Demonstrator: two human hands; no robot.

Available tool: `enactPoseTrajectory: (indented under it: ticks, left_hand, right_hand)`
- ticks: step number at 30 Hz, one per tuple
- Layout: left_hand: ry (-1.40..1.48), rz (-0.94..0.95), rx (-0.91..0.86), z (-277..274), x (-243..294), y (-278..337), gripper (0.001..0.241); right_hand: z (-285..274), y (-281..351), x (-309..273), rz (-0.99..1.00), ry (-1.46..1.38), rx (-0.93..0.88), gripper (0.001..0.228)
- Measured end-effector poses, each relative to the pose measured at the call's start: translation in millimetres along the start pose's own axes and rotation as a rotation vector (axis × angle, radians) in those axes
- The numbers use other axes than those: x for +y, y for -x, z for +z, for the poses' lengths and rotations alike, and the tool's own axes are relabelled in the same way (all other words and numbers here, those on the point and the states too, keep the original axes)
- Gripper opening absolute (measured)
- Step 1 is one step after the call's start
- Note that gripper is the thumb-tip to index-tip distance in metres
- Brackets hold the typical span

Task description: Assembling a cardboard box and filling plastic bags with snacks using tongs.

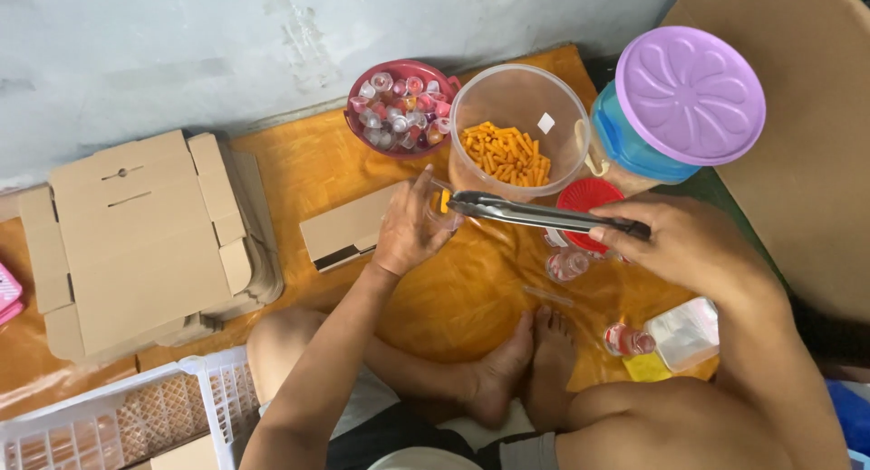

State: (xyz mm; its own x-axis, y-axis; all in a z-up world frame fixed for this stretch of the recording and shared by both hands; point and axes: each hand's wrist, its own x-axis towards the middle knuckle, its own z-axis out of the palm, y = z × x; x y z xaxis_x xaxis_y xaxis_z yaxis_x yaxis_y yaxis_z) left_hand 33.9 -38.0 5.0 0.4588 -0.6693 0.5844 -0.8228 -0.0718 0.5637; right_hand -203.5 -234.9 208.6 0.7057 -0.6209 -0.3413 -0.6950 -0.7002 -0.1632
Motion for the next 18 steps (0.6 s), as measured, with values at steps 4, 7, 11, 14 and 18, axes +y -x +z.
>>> enactPoseTrajectory:
  ticks: [4, 7, 11, 14, 18]
  left_hand:
    - [0.011, 0.032, -0.035, 4, 1, -1, 0.089]
    - [0.014, 0.033, -0.055, 6, 5, 0, 0.089]
    - [0.273, -0.132, 0.065, 8, 6, -1, 0.081]
    - [0.733, -0.401, 0.147, -5, 11, -13, 0.073]
    - [1.278, -0.529, 0.199, -25, 12, -21, 0.067]
  right_hand:
    - [6, 3, 11, -0.138, 0.001, 0.069, 0.037]
    - [-1, 10, 8, -0.149, -0.012, 0.104, 0.036]
    - [-14, 17, 4, -0.002, -0.145, 0.082, 0.043]
    - [-20, 18, 0, 0.058, -0.261, 0.115, 0.043]
    - [-18, 13, 1, 0.091, -0.311, 0.107, 0.043]
